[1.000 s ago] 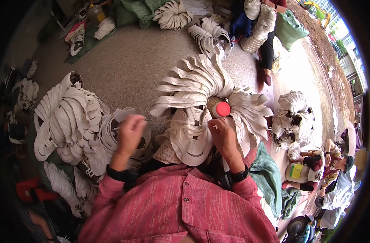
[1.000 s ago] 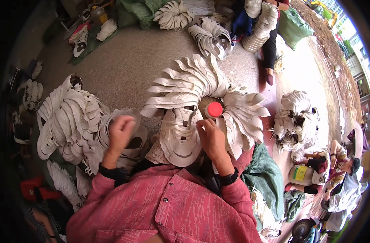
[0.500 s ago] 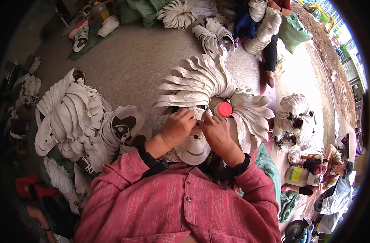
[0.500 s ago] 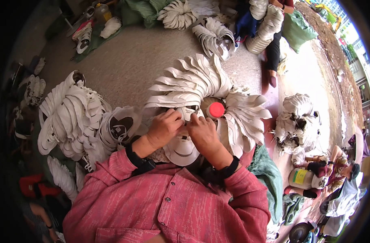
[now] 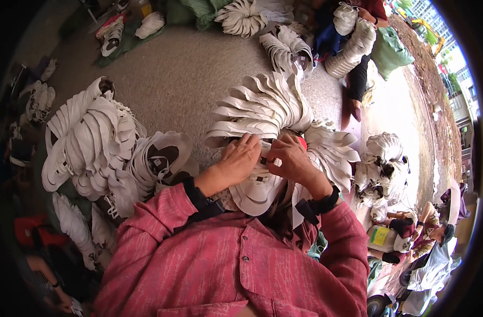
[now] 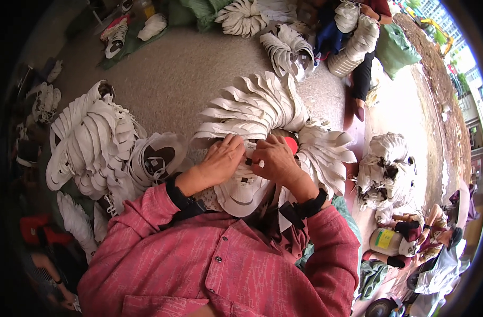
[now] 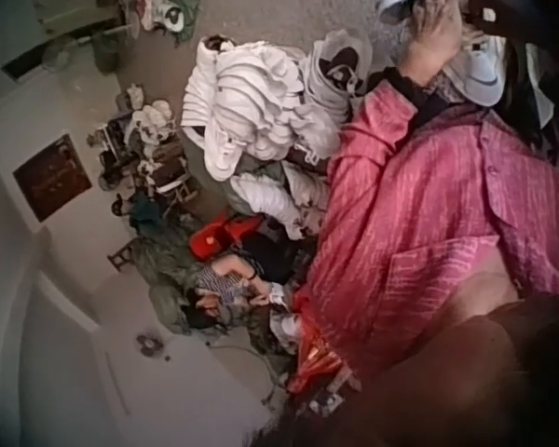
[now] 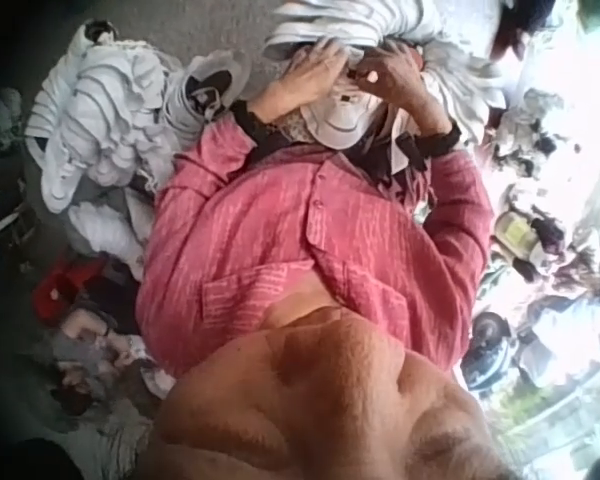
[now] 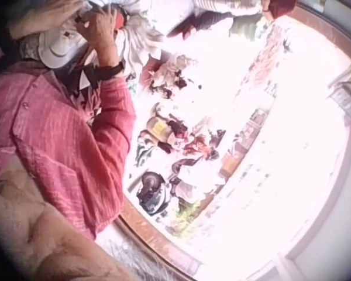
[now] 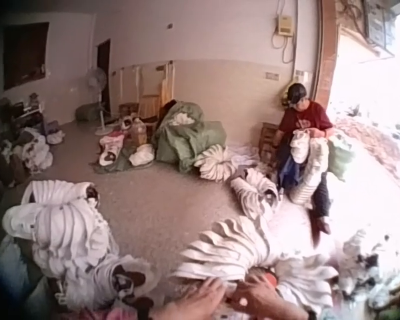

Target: The recorder is lacing white shoe uppers by threading long white laces through eyelets.

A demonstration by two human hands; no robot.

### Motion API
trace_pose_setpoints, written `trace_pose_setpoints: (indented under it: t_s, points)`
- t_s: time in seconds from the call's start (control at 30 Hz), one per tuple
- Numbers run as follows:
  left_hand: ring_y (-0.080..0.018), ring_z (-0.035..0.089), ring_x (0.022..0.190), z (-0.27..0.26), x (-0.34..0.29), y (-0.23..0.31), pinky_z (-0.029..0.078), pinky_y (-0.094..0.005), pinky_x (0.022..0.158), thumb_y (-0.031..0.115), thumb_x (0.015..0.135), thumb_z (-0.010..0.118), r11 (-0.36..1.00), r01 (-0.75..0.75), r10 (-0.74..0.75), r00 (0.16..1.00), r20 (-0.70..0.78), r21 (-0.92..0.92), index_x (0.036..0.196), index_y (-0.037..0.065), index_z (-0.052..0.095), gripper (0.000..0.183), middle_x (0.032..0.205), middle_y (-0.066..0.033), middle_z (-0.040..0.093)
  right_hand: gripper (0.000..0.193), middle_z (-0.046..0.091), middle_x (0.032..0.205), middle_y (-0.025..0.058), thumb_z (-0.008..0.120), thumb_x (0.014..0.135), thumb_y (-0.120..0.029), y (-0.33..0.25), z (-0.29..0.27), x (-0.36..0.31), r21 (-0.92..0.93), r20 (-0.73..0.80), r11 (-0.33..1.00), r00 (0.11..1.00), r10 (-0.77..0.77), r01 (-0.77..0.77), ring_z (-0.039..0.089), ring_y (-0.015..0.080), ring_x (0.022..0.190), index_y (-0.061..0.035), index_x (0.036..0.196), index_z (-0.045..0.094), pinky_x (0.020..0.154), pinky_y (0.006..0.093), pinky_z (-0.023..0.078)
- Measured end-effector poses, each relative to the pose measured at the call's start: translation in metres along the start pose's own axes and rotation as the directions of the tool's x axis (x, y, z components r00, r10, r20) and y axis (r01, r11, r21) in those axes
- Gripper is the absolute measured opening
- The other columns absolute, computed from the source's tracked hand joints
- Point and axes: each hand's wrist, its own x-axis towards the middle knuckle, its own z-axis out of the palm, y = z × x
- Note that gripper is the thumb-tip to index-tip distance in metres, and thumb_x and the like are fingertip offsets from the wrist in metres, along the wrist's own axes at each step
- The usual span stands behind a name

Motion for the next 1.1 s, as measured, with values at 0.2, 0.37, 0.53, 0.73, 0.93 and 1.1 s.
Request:
trace_pose_setpoints:
  t_s: [0.2, 0.37, 0.53, 0.73, 0.93, 1.1]
  points:
    - [-0.0287, 0.051, 0.103, 0.001, 0.002, 0.002, 0.048, -0.0403, 0.082, 0.011, 0.083, 0.056, 0.998, 0.010, -0.012, 0.999, 0.033, 0.058, 0.092, 0.000, 0.055, 0.014, 0.103, -0.0125, 0.049, 0.006, 0.056, 0.085, 0.0011, 0.068, 0.066, -0.017, -0.001, 0.013, -0.008, 0.059, -0.093, 0.995, 0.992, 0.084, -0.079, 0.051, 0.0248, 0.093, -0.0125, 0.070, 0.066, 0.085, 0.0378, 0.038]
    - [-0.0286, 0.052, 0.102, 0.004, 0.012, 0.007, 0.047, -0.0408, 0.085, 0.012, 0.083, 0.054, 0.990, 0.105, -0.117, 0.985, 0.130, 0.097, 0.089, 0.001, 0.060, 0.014, 0.109, -0.0128, 0.051, 0.011, 0.057, 0.102, 0.0046, 0.065, 0.074, -0.019, 0.012, 0.020, -0.012, 0.215, -0.018, 0.972, 0.995, 0.096, -0.090, 0.050, 0.0299, 0.100, -0.0112, 0.082, 0.066, 0.088, 0.0411, 0.038]
    - [-0.0285, 0.054, 0.097, 0.006, 0.028, -0.017, 0.047, -0.0396, 0.086, 0.013, 0.083, 0.053, 0.978, 0.208, -0.203, 0.950, 0.238, 0.003, 0.082, 0.001, 0.065, 0.017, 0.113, -0.0145, 0.054, 0.017, 0.056, 0.107, 0.0071, 0.063, 0.076, -0.019, 0.008, 0.030, -0.012, 0.151, -0.041, 0.972, 0.981, 0.187, -0.179, 0.049, 0.0324, 0.102, -0.0098, 0.091, 0.063, 0.088, 0.0426, 0.038]
    - [-0.0226, 0.054, 0.092, -0.005, 0.034, -0.048, 0.045, -0.0322, 0.083, 0.022, 0.094, 0.052, 0.912, -0.023, 0.206, 0.889, 0.409, -0.409, 0.078, 0.002, 0.064, 0.028, 0.082, -0.0106, 0.059, 0.022, 0.057, 0.105, 0.0085, 0.062, 0.078, -0.017, -0.012, 0.038, -0.009, 0.138, -0.153, 0.913, 0.903, 0.402, -0.383, 0.050, 0.0334, 0.103, -0.0096, 0.098, 0.059, 0.088, 0.0436, 0.039]
    - [-0.0178, 0.052, 0.070, -0.031, -0.008, -0.072, 0.044, -0.0290, 0.070, 0.032, 0.101, 0.045, -0.133, 0.500, -0.073, 0.856, 0.512, -0.856, 0.083, 0.008, 0.060, 0.034, 0.069, -0.0023, 0.048, 0.017, 0.060, 0.098, 0.0073, 0.061, 0.081, -0.012, -0.001, 0.041, -0.017, 0.415, -0.260, 0.873, 0.885, 0.385, -0.258, 0.050, 0.0306, 0.101, -0.0104, 0.098, 0.061, 0.089, 0.0407, 0.038]
    - [-0.0153, 0.049, 0.068, -0.078, -0.080, -0.148, 0.044, -0.0307, 0.066, 0.040, 0.099, 0.050, -0.683, -0.123, -0.414, 0.877, 0.243, -0.720, 0.089, 0.008, 0.058, 0.035, 0.075, -0.0008, 0.052, 0.011, 0.061, 0.093, 0.0052, 0.060, 0.087, -0.014, 0.005, 0.049, -0.026, 0.641, -0.268, 0.745, 0.856, 0.442, -0.184, 0.050, 0.0264, 0.100, -0.0107, 0.097, 0.064, 0.093, 0.0371, 0.036]
